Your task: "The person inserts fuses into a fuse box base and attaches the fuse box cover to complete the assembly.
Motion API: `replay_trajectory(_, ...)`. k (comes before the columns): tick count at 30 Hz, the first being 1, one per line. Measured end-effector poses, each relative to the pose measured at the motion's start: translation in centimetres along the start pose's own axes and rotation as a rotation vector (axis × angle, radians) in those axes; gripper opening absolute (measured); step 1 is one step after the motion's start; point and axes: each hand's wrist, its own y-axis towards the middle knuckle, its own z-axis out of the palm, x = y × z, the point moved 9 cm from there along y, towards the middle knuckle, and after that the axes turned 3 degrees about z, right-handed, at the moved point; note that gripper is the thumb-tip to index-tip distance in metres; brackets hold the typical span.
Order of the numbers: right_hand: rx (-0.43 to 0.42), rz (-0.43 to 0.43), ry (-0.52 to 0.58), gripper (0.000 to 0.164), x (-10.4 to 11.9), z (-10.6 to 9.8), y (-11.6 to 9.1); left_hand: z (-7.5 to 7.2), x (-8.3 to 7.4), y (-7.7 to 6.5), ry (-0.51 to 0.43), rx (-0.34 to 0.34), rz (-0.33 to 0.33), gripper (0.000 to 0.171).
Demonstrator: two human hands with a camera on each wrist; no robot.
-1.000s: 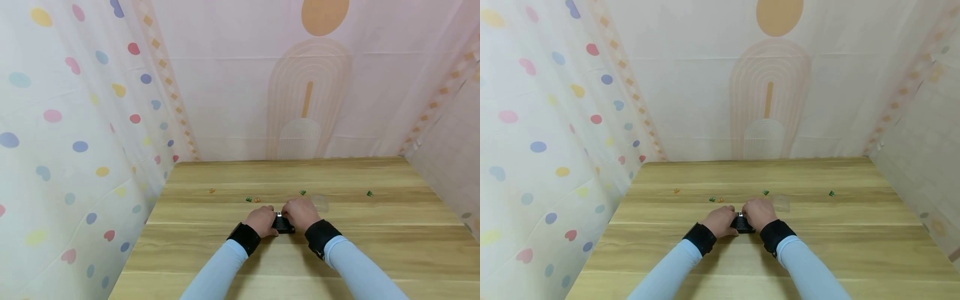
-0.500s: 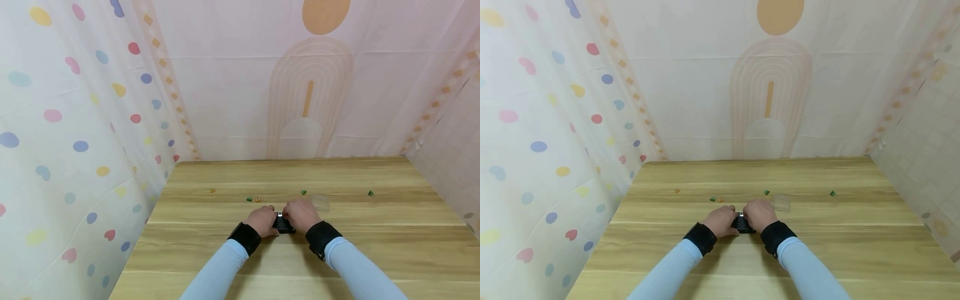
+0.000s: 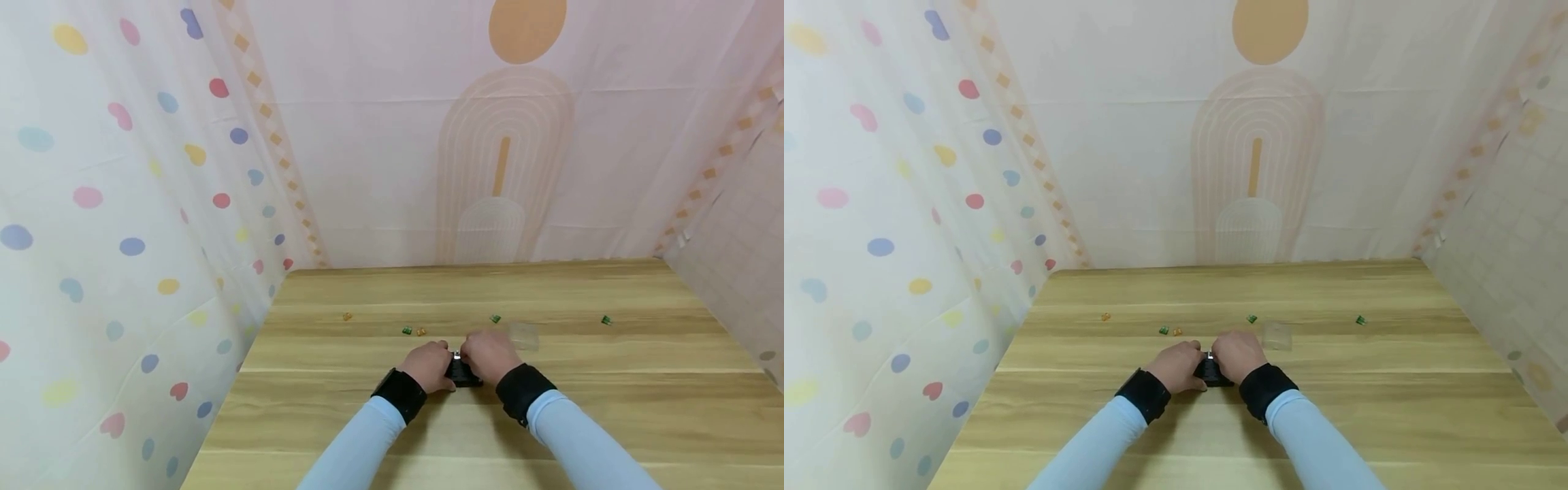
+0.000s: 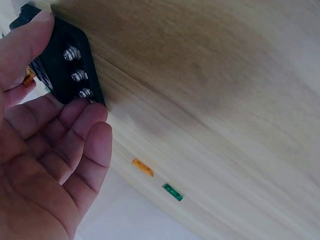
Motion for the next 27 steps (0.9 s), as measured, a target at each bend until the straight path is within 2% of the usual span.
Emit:
replay_trajectory(10,-0.017,-0.024,0.026,0.018,0.06,0.1,-0.01,-0.02,0.1,0.02,-0.001,0.011,-0.002,0.038)
replay_trajectory(22,-0.005,-0.012,0.048,0.019,0.12,0.27,-0.18,-0.18,-0.05,-0.22,0.002,0.017,0.004,0.037)
replay_trajectory(27,-0.034,-0.028,0.052,0.016,0.03,0.29,-0.55,-0.39,-0.25,-0.31,0.01,0.009,0.006,0.037)
